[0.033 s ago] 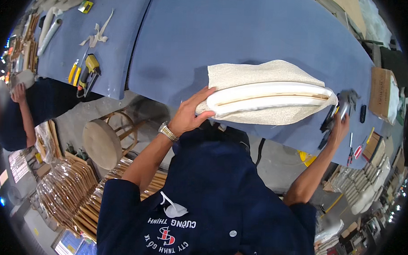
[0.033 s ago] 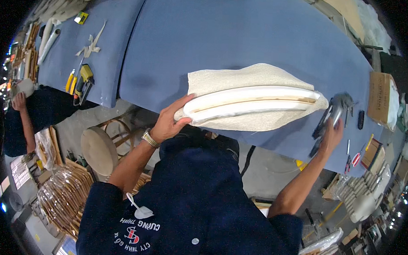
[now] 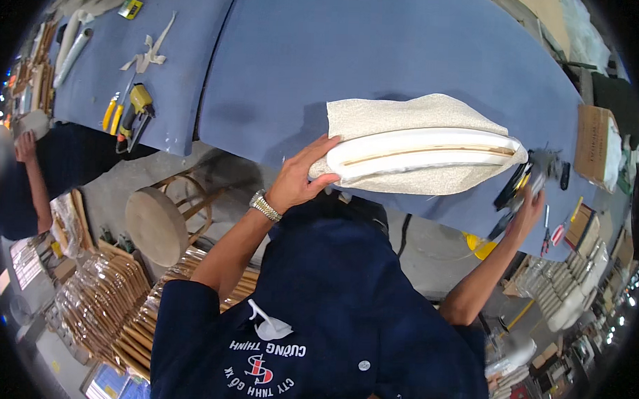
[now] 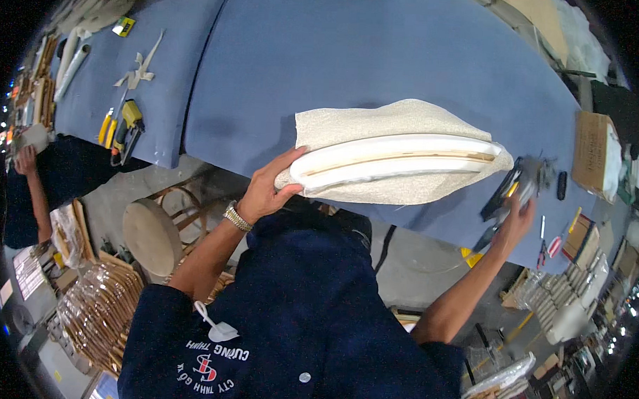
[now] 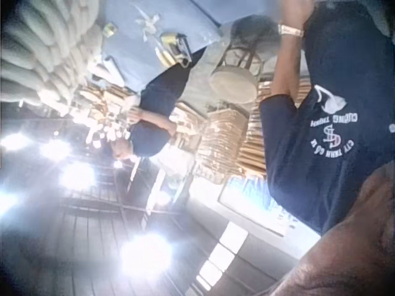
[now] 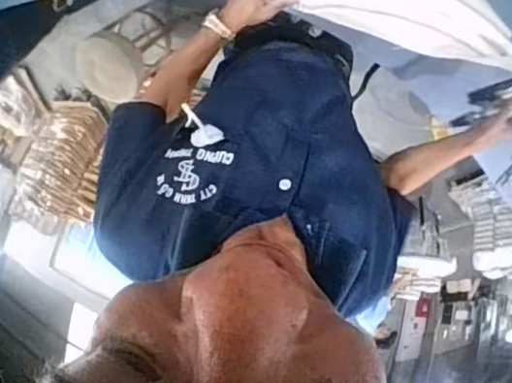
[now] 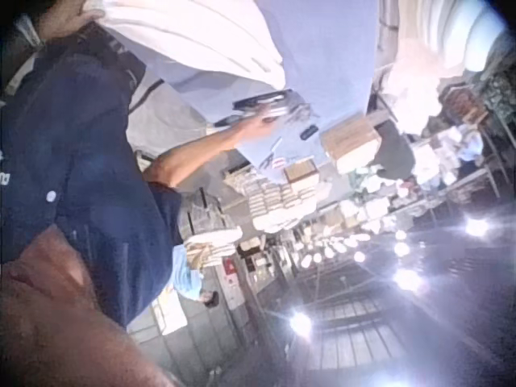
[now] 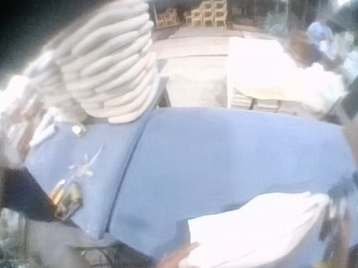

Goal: The person assembles a cushion by inserting a foam insert into a fabric cover, trimming excess fabric with a utility knife, and securing the edges with a staple gun. The finished cushion is placed on the work table.

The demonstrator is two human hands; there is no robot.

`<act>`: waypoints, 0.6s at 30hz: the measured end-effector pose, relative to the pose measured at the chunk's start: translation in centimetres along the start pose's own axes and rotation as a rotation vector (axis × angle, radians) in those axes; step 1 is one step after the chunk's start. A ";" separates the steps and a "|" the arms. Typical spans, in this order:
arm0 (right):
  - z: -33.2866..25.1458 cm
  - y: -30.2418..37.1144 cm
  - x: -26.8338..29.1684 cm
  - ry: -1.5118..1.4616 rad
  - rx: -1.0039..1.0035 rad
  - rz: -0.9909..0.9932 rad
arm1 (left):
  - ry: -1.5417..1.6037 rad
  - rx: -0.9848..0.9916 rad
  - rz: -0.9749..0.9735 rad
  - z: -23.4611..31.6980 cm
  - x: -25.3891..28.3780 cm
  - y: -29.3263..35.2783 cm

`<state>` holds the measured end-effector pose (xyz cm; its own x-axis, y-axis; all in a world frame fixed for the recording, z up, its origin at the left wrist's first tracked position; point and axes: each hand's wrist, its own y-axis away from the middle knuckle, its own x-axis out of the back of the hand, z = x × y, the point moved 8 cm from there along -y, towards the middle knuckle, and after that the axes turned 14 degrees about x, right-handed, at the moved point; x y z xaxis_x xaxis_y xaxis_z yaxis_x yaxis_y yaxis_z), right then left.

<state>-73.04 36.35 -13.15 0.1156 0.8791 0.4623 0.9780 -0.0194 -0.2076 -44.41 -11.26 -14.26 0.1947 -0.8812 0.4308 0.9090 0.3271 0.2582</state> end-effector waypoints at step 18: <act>-24.1 27.3 -20.2 0.150 0.084 -0.557 | -0.116 -0.375 0.057 -1.2 -1.3 -0.2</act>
<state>-44.52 6.55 -7.34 -0.3830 0.6688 0.6371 0.8821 0.4696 0.0373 -44.45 -10.62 -15.88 0.2251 -0.8137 0.5359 0.9737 0.2079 -0.0934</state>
